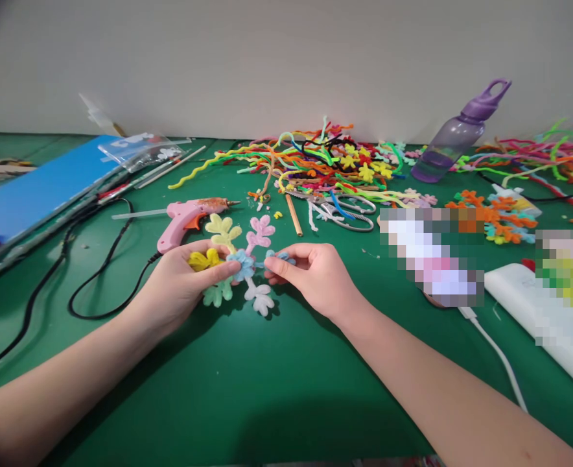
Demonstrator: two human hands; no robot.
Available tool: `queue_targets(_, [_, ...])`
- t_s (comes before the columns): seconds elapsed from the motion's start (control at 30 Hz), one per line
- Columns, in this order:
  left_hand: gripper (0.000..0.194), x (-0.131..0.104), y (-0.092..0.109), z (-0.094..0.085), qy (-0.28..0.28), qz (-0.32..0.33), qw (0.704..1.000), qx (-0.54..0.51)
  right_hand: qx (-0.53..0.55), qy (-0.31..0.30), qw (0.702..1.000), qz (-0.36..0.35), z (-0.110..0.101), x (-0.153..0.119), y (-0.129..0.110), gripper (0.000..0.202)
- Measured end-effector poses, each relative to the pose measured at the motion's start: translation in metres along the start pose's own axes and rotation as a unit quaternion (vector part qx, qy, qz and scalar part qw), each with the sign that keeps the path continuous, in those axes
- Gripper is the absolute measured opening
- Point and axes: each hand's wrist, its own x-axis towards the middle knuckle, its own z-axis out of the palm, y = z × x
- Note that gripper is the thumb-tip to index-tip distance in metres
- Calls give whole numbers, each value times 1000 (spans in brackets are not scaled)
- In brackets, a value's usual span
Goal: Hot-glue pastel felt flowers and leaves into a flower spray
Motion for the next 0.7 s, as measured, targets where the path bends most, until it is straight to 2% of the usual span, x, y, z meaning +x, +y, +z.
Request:
queue_targets(0.27, [29, -1, 3, 3, 3, -4, 1000, 18, 47, 6, 999, 5, 2, 0, 1, 24])
queue_targets(0.37, [29, 0, 1, 2, 3, -2, 1000, 10, 24, 7, 1000, 6, 2, 1, 2, 24])
queue_targets(0.43, [29, 1, -1, 0, -7, 0, 1000, 3, -25, 18, 999, -23, 1, 0, 3, 26])
queue_targets(0.5, [29, 1, -3, -1, -14, 1, 1000, -1, -96, 49, 989, -102, 0, -2, 2, 28])
queue_targets(0.57, [29, 2, -4, -2, -10, 3, 1000, -1, -178, 101, 955, -214, -1, -4, 0, 26])
queue_targets(0.63, [29, 1, -4, -2, -4, 6, 1000, 7, -263, 145, 901, -314, -2, -7, -4, 17])
queue_targets(0.7, [29, 1, -3, -1, 2, 11, 1000, 25, -349, 150, 841, -385, -3, -9, -7, 10])
